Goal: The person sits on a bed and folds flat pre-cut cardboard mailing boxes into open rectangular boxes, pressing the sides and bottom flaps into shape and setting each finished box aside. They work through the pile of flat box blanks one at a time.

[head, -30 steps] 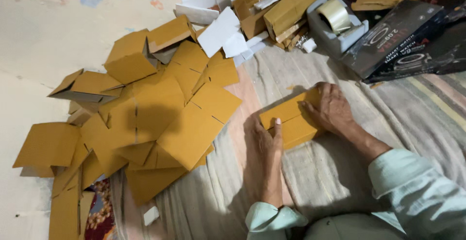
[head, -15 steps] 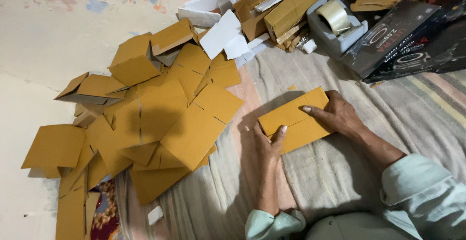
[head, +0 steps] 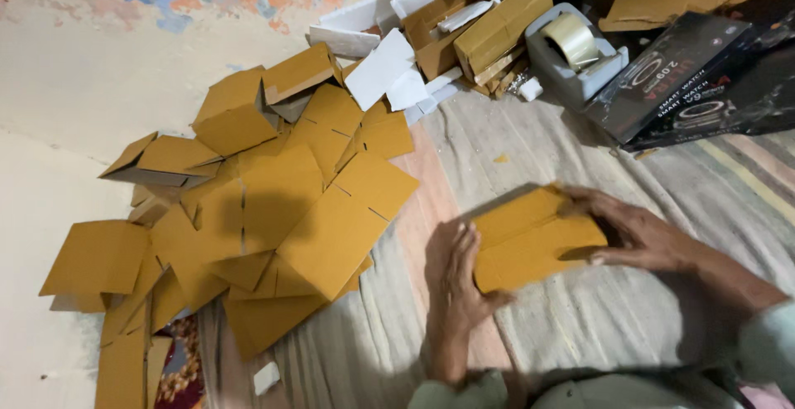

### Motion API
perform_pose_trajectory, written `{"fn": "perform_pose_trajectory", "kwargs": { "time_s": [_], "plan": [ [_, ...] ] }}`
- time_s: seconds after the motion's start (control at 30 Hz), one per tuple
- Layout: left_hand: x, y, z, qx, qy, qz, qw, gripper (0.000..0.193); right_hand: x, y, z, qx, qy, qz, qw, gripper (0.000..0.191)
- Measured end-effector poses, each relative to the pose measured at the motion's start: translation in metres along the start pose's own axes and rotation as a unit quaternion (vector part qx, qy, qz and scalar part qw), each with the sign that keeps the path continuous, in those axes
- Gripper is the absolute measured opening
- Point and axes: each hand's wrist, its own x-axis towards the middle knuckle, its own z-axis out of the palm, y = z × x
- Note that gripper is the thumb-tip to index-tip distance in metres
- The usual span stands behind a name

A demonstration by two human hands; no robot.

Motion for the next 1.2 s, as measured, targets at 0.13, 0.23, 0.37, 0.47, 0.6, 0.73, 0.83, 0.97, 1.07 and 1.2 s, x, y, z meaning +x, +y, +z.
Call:
{"fn": "perform_pose_trajectory", "kwargs": {
  "time_s": [0.13, 0.23, 0.37, 0.47, 0.6, 0.73, 0.83, 0.97, 1.07, 1.2],
  "plan": [
    [-0.012, 0.026, 0.003, -0.142, -0.001, -0.191, 0.971, 0.074, -0.014, -0.011, 0.022, 0.016, 0.072, 0.172, 0.982, 0.053],
    [0.012, 0.018, 0.022, -0.069, 0.022, -0.312, 0.947, 0.045, 0.019, -0.015, 0.045, -0.281, 0.088, 0.252, 0.922, 0.045],
    [0.047, 0.012, 0.056, 0.152, -0.097, -0.345, 0.921, 0.034, 0.066, -0.024, 0.087, -0.502, 0.041, 0.177, 0.846, 0.045],
    [0.053, 0.011, 0.062, 0.159, -0.074, -0.309, 0.935, 0.04, 0.082, -0.025, 0.092, -0.474, 0.029, 0.102, 0.874, 0.049],
    [0.038, 0.007, 0.043, 0.178, -0.046, -0.369, 0.911, 0.045, 0.066, -0.011, 0.069, -0.517, 0.01, 0.177, 0.837, 0.06],
    [0.031, -0.002, 0.043, 0.15, -0.1, -0.418, 0.891, 0.052, 0.058, -0.013, 0.066, -0.506, 0.013, 0.256, 0.824, 0.061],
    [0.035, -0.006, 0.063, 0.039, -0.078, -0.4, 0.912, 0.06, 0.07, -0.021, 0.087, -0.513, -0.022, 0.244, 0.823, 0.069],
    [0.037, -0.019, 0.073, -0.002, -0.056, -0.398, 0.916, 0.063, 0.087, -0.021, 0.092, -0.473, 0.038, 0.25, 0.844, 0.068],
    [0.042, -0.029, 0.074, 0.037, 0.001, -0.294, 0.955, 0.06, 0.095, -0.018, 0.086, -0.484, 0.071, 0.219, 0.844, 0.062],
    [0.064, -0.037, 0.08, 0.093, -0.019, -0.301, 0.949, 0.042, 0.103, -0.013, 0.083, -0.525, 0.031, 0.227, 0.82, 0.054]
  ]
}}
